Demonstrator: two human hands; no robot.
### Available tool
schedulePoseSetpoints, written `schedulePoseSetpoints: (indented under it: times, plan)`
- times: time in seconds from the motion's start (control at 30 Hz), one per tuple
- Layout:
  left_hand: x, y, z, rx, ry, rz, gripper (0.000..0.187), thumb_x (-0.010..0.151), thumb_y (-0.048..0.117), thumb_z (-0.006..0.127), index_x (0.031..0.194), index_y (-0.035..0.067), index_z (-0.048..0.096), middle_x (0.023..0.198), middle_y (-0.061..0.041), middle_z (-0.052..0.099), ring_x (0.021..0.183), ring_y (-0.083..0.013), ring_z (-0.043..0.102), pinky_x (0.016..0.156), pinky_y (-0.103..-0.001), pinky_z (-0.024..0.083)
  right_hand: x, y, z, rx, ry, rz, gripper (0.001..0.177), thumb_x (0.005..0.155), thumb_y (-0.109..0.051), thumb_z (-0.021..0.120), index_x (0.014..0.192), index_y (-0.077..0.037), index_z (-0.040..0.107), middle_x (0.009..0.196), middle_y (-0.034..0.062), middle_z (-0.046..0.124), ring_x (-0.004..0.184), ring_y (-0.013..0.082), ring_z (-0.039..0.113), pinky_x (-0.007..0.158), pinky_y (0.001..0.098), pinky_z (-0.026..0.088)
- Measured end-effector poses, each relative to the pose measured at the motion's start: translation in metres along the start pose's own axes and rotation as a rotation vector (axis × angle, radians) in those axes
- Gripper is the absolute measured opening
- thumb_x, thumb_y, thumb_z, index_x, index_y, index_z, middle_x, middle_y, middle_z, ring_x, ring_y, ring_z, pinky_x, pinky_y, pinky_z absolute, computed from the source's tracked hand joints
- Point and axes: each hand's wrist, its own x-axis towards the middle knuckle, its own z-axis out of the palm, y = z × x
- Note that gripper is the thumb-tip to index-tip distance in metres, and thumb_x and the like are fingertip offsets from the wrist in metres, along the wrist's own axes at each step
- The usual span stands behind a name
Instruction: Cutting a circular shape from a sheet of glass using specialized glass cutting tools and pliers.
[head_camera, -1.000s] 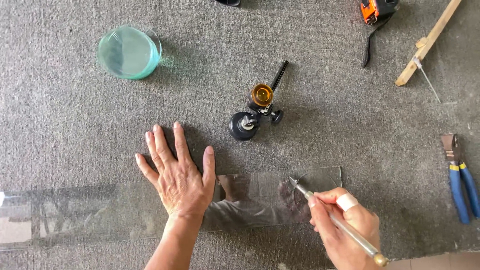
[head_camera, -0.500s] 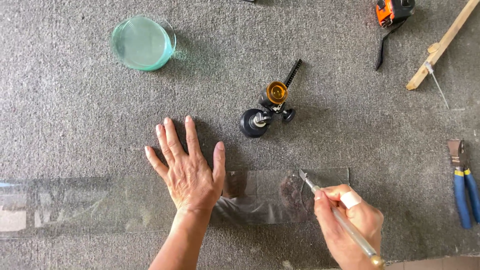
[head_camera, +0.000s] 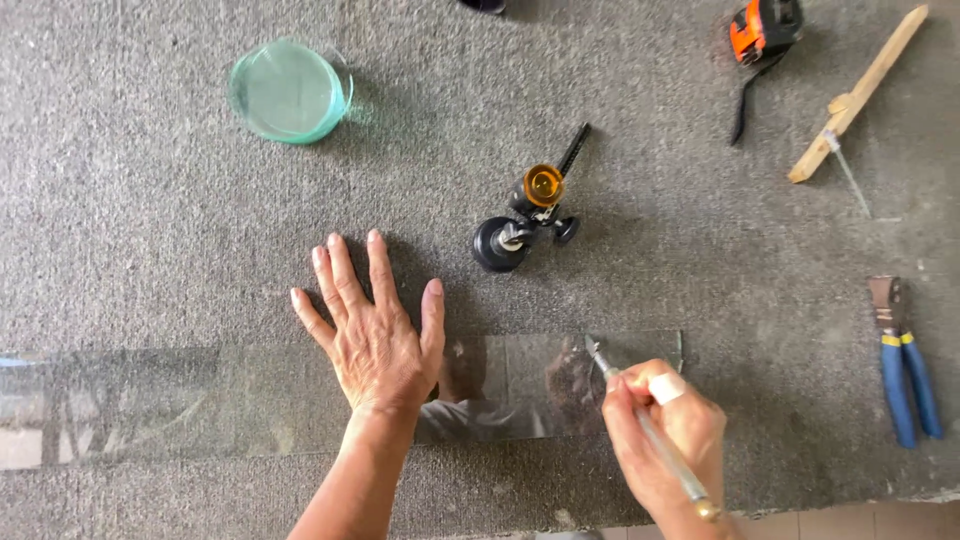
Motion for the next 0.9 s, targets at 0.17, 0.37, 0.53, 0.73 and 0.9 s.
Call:
schedulePoseSetpoints:
  times: [0.17,0.37,0.53,0.73,0.9]
  plan:
    - [0.000,-0.001,0.001,0.014,-0.010,-0.010,0.079,0.098,0.057,0.050,0.159,0.008,0.037,0.166,-0.026,0.023,0.157,-0.0413,0.013,0.122,-0.066,0.000,-0.013,-0.002,-0.004,-0.035,-0.024,0.091,0.016,0.087,-0.003,0.071,0.075,-0.002,0.060,0.067,0.0013,0.066,0.057,0.0023,0.054,0.048,0.0225,0.044]
    - [0.000,-0.002,0.003,0.015,-0.008,-0.010,0.080,0.097,0.057,0.051,0.159,0.008,0.037,0.166,-0.026,0.024,0.157,-0.0412,0.012,0.122,-0.066,-0.001,-0.026,0.002,-0.006,-0.140,-0.013,0.015,0.015,0.085,-0.006,0.072,0.075,-0.003,0.060,0.065,0.0016,0.067,0.054,0.0031,0.057,0.049,0.0240,0.048]
    - [-0.002,-0.004,0.004,0.009,-0.003,-0.016,0.080,0.097,0.057,0.052,0.159,0.008,0.037,0.167,-0.026,0.023,0.157,-0.0409,0.012,0.123,-0.065,-0.001,-0.038,0.007,-0.008,-0.140,-0.013,0.046,0.017,0.085,-0.006,0.073,0.075,-0.002,0.059,0.066,0.0019,0.068,0.055,0.0045,0.056,0.049,0.0246,0.048]
    - [0.000,-0.003,0.003,-0.005,-0.010,-0.008,0.082,0.097,0.057,0.052,0.160,0.007,0.034,0.166,-0.027,0.022,0.156,-0.0414,0.011,0.121,-0.066,-0.002,-0.065,0.024,-0.015,-0.227,0.044,-0.005,0.016,0.082,-0.006,0.074,0.077,-0.003,0.059,0.062,0.0023,0.063,0.053,0.0062,0.055,0.050,0.0249,0.048]
    - [-0.007,-0.001,-0.012,-0.111,0.102,0.074,0.080,0.098,0.045,0.063,0.160,0.004,0.034,0.164,-0.028,0.025,0.156,-0.0461,0.015,0.124,-0.064,0.006,-0.091,0.036,-0.025,-0.266,0.025,-0.073,0.012,0.077,-0.007,0.074,0.076,-0.007,0.062,0.062,0.0008,0.065,0.053,0.0046,0.063,0.054,0.0256,0.052]
